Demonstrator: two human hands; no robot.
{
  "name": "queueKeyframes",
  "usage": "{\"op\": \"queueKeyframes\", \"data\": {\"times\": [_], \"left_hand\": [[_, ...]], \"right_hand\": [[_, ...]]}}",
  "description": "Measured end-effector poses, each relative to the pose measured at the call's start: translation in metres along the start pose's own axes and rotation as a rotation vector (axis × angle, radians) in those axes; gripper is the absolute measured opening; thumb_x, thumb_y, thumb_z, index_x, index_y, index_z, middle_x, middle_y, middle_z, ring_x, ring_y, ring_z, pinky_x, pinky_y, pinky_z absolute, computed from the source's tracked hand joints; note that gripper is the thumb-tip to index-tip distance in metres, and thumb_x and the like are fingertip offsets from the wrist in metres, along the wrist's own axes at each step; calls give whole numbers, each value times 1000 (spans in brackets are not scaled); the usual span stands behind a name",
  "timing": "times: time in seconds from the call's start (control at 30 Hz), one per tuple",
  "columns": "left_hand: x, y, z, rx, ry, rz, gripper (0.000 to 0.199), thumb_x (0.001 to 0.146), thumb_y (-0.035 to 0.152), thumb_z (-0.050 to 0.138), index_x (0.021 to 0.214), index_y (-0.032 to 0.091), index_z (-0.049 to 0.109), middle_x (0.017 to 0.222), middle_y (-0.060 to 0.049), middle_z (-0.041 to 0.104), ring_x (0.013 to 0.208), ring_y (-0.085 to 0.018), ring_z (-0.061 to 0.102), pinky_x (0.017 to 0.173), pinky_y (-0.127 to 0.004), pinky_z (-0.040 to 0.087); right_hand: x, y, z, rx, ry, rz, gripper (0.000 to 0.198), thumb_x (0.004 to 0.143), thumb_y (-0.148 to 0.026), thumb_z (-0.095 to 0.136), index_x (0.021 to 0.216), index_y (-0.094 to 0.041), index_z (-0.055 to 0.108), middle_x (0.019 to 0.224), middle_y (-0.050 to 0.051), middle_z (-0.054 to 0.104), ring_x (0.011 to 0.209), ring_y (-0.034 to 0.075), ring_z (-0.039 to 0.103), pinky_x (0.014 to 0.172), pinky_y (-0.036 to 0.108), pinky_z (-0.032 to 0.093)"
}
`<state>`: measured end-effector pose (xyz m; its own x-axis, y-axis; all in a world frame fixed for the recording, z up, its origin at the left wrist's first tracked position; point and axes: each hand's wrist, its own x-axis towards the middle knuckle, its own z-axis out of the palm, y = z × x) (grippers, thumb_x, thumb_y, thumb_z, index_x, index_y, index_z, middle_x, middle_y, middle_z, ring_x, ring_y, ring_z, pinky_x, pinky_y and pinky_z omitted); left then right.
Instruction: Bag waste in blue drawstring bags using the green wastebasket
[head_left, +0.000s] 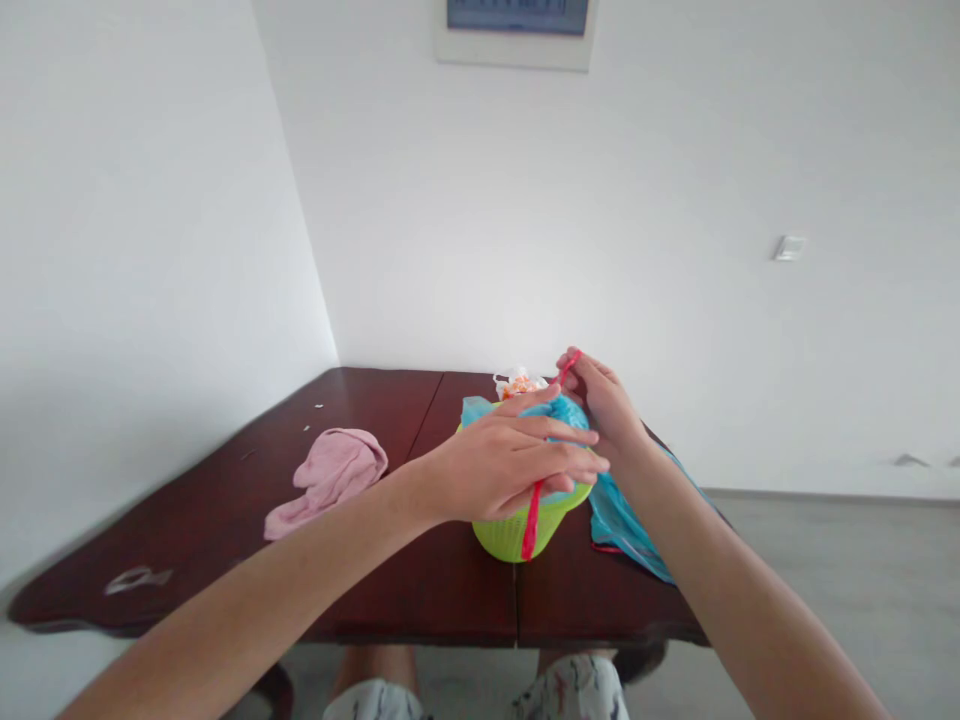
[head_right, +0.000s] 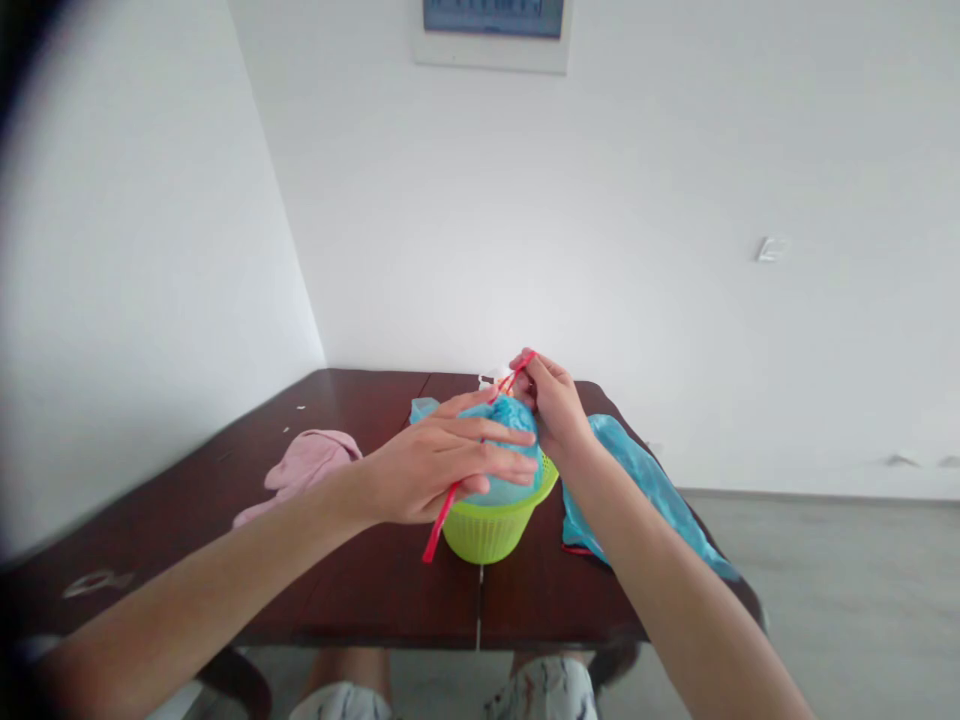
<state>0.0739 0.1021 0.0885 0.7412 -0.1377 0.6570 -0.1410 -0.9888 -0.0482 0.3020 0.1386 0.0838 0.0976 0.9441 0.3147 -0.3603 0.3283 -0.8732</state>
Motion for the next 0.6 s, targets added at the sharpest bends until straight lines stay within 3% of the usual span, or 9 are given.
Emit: {"op": "queueKeyframes", "data": {"times": [0.07, 0.13, 0.2, 0.3, 0.37, 0.43, 0.6], "left_hand": [[-10, 4, 11, -141, 20, -49, 35, 132, 29, 46, 155, 26, 73, 119, -3, 95, 124, -23, 89, 150, -51, 39], [-22, 9, 22, -264, 59, -134, 39, 133, 35, 43, 142, 25, 79, 94, -1, 90, 100, -23, 87, 141, -49, 48], [-33, 14, 33, -390, 161, -262, 48, 135, 43, 39, 127, 24, 83, 73, 2, 77, 76, -20, 77, 135, -48, 52], [-46, 21, 47, -633, 451, -505, 58, 135, 53, 39, 108, 23, 80, 52, 10, 50, 50, -14, 52, 121, -44, 60], [-51, 24, 52, -776, 621, -624, 59, 133, 59, 43, 100, 23, 76, 48, 12, 40, 45, -13, 43, 108, -40, 64], [-54, 23, 52, -852, 699, -705, 58, 131, 64, 48, 98, 24, 72, 46, 12, 37, 44, -13, 38, 96, -38, 65], [-64, 9, 40, -826, 695, -984, 54, 123, 75, 60, 106, 24, 68, 58, 12, 38, 54, -13, 33, 84, -34, 62]], "right_hand": [[11, 4, -10, 39, 75, 26, 41, 89, -50, 102, 86, -22, 71, 60, -10, 47, 48, 6, 34, 43, 21, 31], [17, 9, -17, 74, 105, 63, 40, 90, -46, 100, 83, -22, 68, 58, -12, 42, 47, 6, 30, 43, 20, 32], [19, 14, -23, 88, 113, 86, 38, 91, -44, 98, 84, -22, 68, 57, -12, 41, 46, 6, 28, 43, 20, 34], [17, 19, -29, 92, 106, 97, 38, 90, -44, 100, 86, -21, 69, 57, -13, 41, 46, 5, 29, 44, 19, 35], [14, 20, -33, 90, 85, 118, 40, 88, -43, 102, 87, -21, 69, 59, -13, 41, 47, 5, 29, 44, 19, 35], [9, 19, -35, 77, 60, 132, 43, 86, -44, 104, 87, -20, 69, 60, -13, 42, 47, 5, 30, 44, 19, 35], [-13, 1, -28, 61, -111, 108, 44, 85, -50, 106, 90, -20, 74, 61, -11, 52, 46, 5, 32, 45, 20, 39]]}}
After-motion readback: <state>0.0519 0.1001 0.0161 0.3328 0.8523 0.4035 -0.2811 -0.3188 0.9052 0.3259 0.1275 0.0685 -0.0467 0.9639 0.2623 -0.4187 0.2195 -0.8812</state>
